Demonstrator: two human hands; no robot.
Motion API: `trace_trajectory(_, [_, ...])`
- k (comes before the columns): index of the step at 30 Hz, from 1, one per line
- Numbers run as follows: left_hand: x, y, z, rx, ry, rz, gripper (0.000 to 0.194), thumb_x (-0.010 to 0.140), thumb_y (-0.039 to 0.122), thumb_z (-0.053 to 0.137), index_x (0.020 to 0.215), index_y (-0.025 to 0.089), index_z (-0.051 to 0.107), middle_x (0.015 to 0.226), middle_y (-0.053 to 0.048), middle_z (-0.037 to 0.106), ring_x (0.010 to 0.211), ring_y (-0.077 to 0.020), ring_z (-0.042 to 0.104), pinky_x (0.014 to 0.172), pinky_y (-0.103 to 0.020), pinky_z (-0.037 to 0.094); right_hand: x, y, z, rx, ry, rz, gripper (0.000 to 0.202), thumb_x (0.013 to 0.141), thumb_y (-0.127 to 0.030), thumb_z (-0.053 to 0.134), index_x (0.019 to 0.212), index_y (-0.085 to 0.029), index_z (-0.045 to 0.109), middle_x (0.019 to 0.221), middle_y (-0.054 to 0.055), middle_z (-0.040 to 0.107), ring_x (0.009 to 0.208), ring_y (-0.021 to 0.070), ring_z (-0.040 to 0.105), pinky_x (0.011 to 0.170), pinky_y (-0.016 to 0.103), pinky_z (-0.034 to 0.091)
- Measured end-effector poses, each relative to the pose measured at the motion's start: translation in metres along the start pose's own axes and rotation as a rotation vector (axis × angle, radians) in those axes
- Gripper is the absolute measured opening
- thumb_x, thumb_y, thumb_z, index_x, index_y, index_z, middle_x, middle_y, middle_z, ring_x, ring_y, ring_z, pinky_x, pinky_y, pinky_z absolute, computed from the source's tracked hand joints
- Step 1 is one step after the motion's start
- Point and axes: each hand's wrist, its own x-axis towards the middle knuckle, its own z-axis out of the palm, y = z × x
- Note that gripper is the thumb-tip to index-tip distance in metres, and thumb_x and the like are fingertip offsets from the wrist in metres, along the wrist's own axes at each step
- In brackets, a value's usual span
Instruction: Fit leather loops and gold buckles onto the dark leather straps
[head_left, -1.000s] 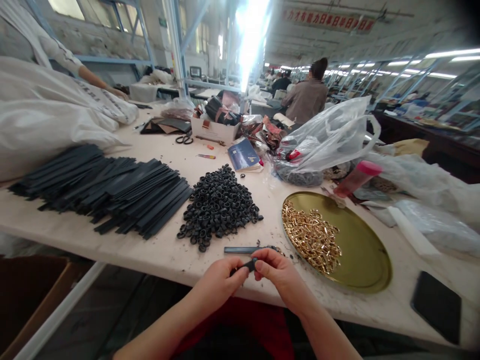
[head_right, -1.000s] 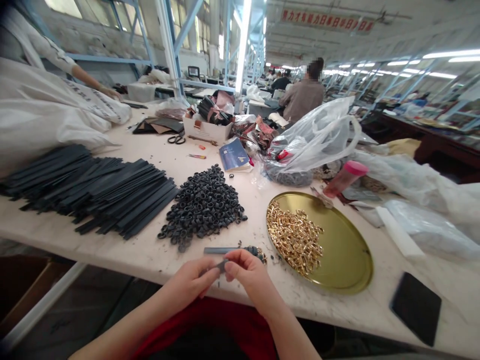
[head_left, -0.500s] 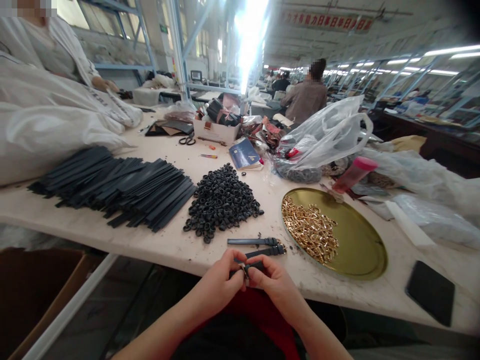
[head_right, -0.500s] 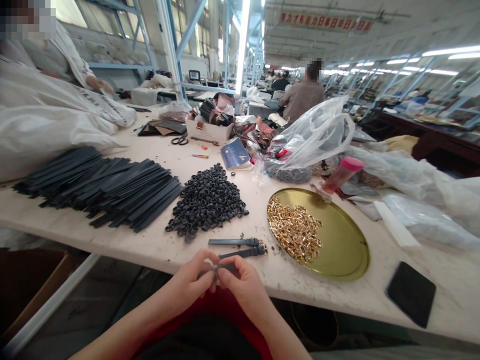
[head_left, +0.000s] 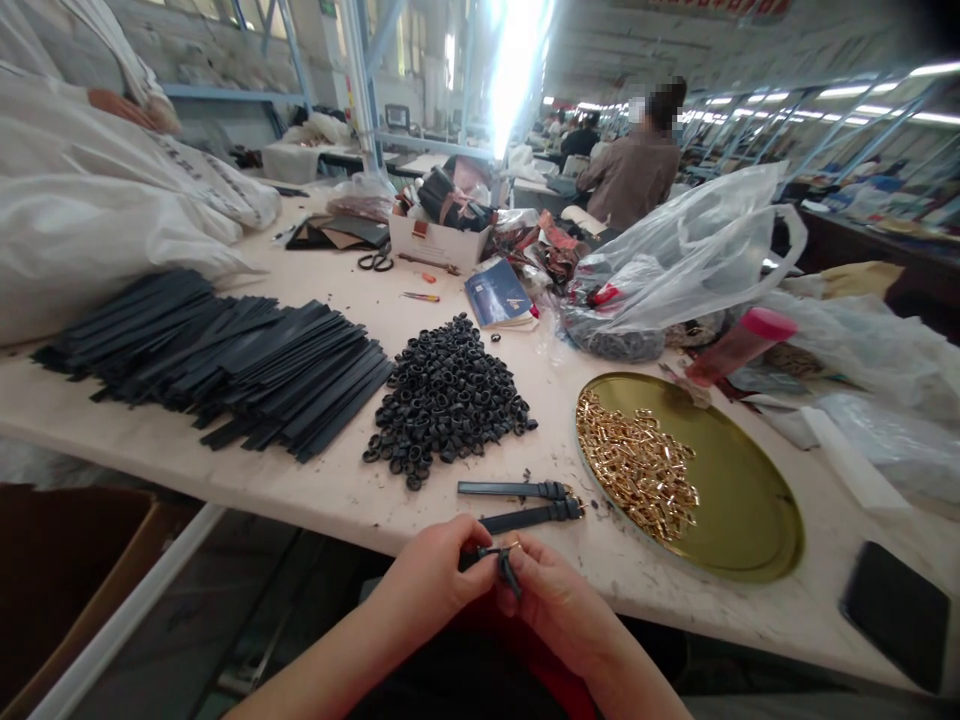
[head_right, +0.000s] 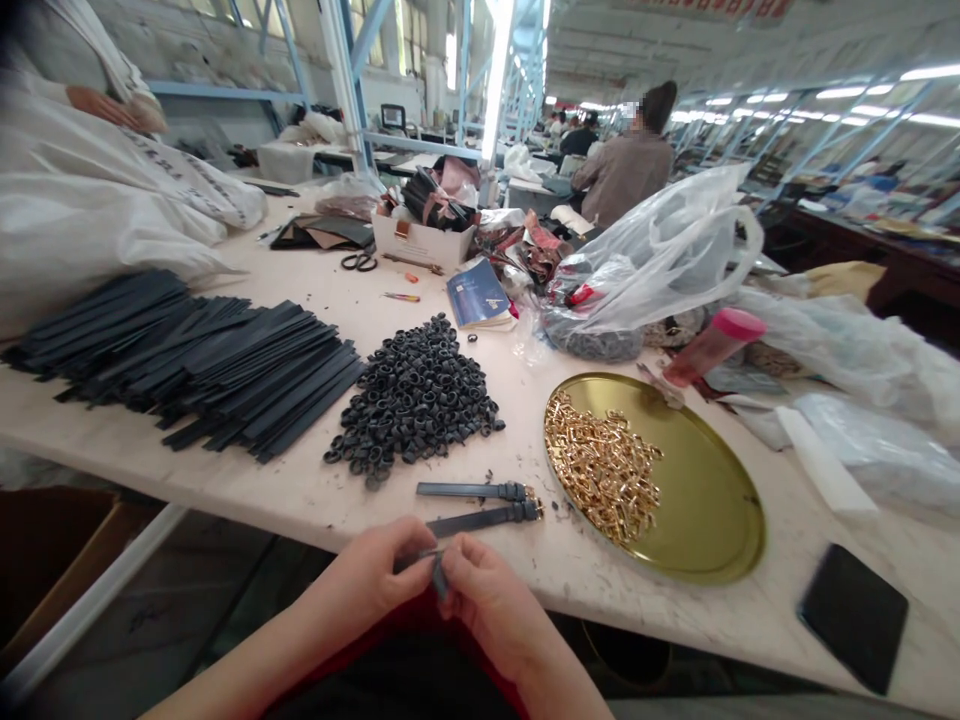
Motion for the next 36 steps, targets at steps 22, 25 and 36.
trace_trajectory(22, [0.042, -0.016, -0.004, -0.81, -0.252, -0.235, 0.03, 0.064, 0.032, 0.063, 0.083, 0.01, 0.056, 0.068, -0.003, 0.062, 0.058, -0.0104, 0.05, 0.051, -0.02, 0.036, 0.039, -0.023, -0.024, -1.086, 0.351, -0.318, 0.016, 0.081, -0.031, 0.044, 0.076, -0.019, 0.053, 0.061, -0.003, 0.051, 0.054, 0.0113, 0.048, 0.051, 0.021, 0.037])
trace_trajectory(25, [0.043, -0.012, -0.005, -0.782, -0.211, -0.216, 0.025, 0.065, 0.029, 0.063, 0.081, 0.011, 0.056, 0.069, -0.002, 0.062, 0.063, -0.012, 0.053, 0.052, -0.02, 0.037, 0.04, -0.024, -0.025, -1.031, 0.373, -0.256, 0.018, 0.082, -0.034, 0.042, 0.078, -0.019, 0.052, 0.059, -0.003, 0.05, 0.053, 0.011, 0.047, 0.05, 0.021, 0.036])
trace_trajectory(36, [0.028, -0.009, 0.008, -0.778, -0.222, -0.226, 0.023, 0.065, 0.026, 0.064, 0.081, 0.012, 0.056, 0.066, 0.0, 0.061, 0.057, -0.0096, 0.051, 0.051, -0.02, 0.037, 0.009, -0.028, -0.026, -1.096, 0.157, -0.27, 0.01, 0.08, -0.025, 0.046, 0.079, -0.019, 0.054, 0.068, -0.001, 0.055, 0.061, 0.0123, 0.049, 0.054, 0.022, 0.037])
